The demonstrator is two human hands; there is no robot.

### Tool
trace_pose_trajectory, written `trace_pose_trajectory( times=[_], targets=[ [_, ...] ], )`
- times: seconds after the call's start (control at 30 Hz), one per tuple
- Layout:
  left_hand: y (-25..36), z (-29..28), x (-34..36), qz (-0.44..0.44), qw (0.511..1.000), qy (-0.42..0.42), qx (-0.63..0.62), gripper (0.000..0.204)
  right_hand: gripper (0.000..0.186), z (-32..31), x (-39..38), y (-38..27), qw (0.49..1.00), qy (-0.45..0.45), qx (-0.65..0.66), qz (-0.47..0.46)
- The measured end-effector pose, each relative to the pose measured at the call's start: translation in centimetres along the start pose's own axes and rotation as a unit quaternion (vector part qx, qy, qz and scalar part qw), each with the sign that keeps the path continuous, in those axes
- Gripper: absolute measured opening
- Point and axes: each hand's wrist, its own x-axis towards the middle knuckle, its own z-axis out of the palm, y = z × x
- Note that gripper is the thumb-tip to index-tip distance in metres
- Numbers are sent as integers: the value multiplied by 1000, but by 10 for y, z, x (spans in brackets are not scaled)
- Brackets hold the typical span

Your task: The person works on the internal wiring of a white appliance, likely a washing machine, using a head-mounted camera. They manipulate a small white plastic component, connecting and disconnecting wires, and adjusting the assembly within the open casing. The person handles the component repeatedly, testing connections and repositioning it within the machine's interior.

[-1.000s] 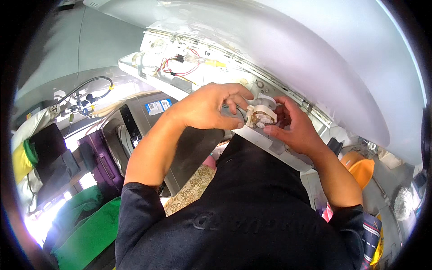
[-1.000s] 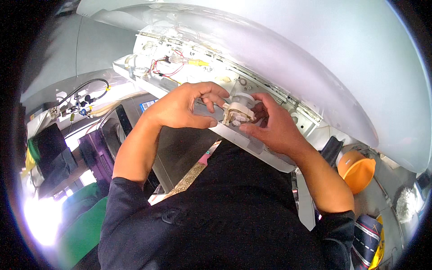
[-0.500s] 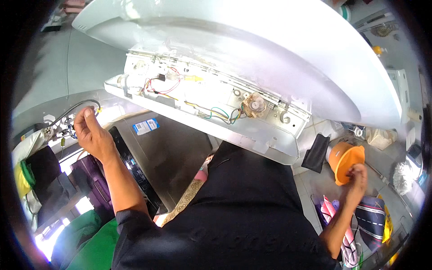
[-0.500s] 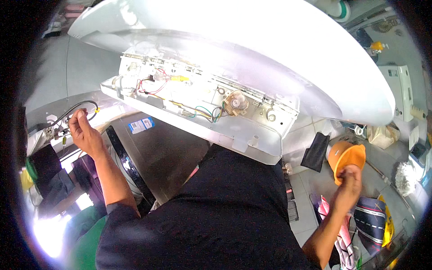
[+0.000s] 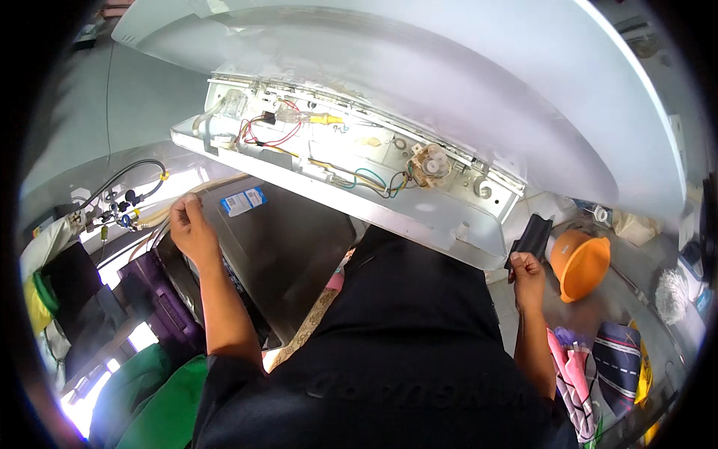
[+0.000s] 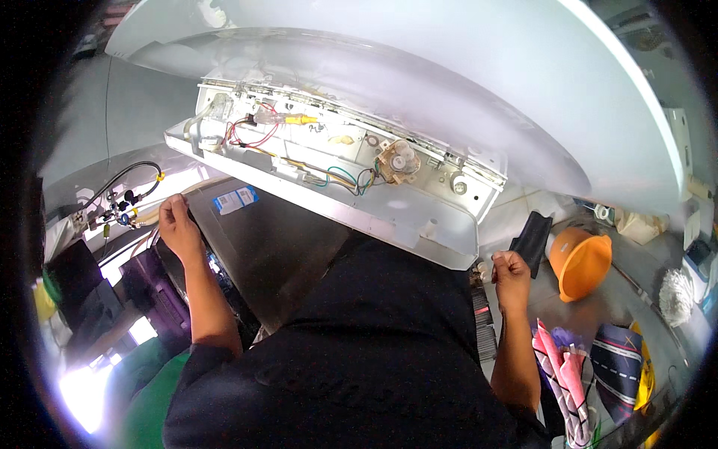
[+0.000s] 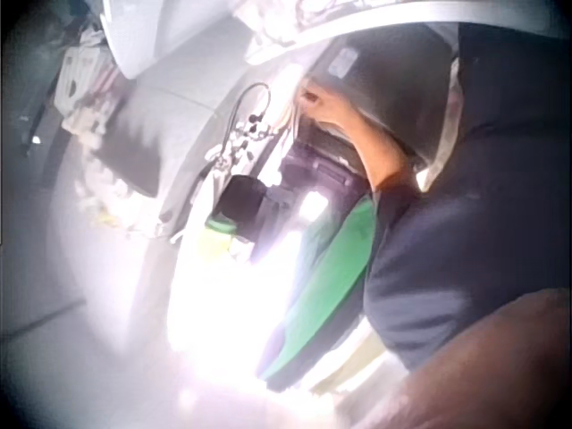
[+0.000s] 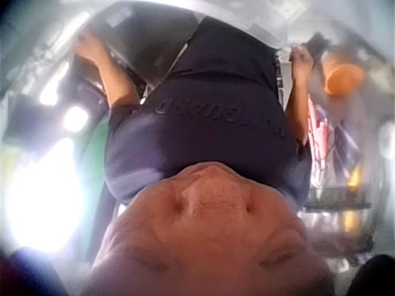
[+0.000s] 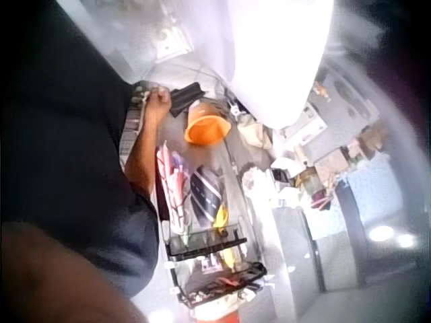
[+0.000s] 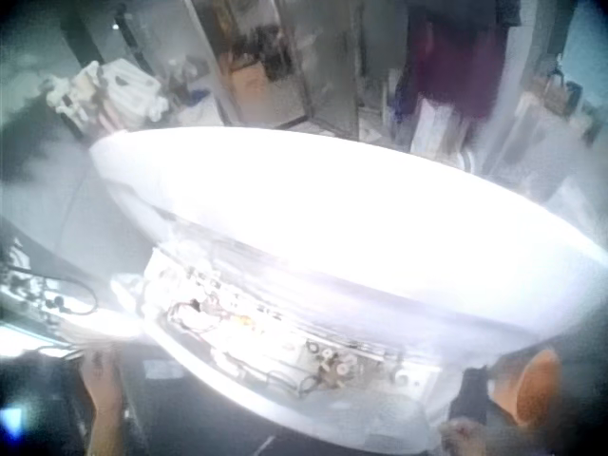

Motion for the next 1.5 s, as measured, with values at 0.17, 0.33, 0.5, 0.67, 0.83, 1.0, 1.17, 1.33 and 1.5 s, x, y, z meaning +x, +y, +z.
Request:
trace_pose_trajectory(
  times=[0.17, 0.33, 0.5, 0.67, 0.83, 1.0, 1.17, 1.33, 1.5],
  targets=[
    [-17, -15, -37, -54, 997, -30, 52, 17, 14, 19, 21, 3, 997, -65, -24, 23],
    [-20, -15, -85, -114, 990, -65, 55, 17, 10, 17, 44, 19, 993, -89, -65, 36],
    [-29, -12, -126, -137, 985, -89, 64, 15, 9, 8, 65, 20, 989, -123, -71, 52],
    [-9, -2, -150, -179, 974, -117, 69, 17, 16, 4, 77, 20, 980, -148, -119, 55],
    [4, 1, -160, -203, 966, -142, 74, 19, 16, -7, 90, 44, 969, -166, -173, 54],
    [-10, 2, -173, -164, 968, -141, 124, 20, 14, -18, 93, 48, 970, -172, -165, 45],
    [17, 19, -178, -213, 965, -131, 77, 19, 14, -26, 100, 44, 969, -172, -163, 67],
    [24, 23, -180, -187, 966, -143, 109, 19, 19, -26, 102, 42, 969, -178, -150, 82],
    [23, 13, -181, -242, 962, -107, 64, 20, 30, -29, 95, 46, 962, -196, -188, 26]
  ],
)
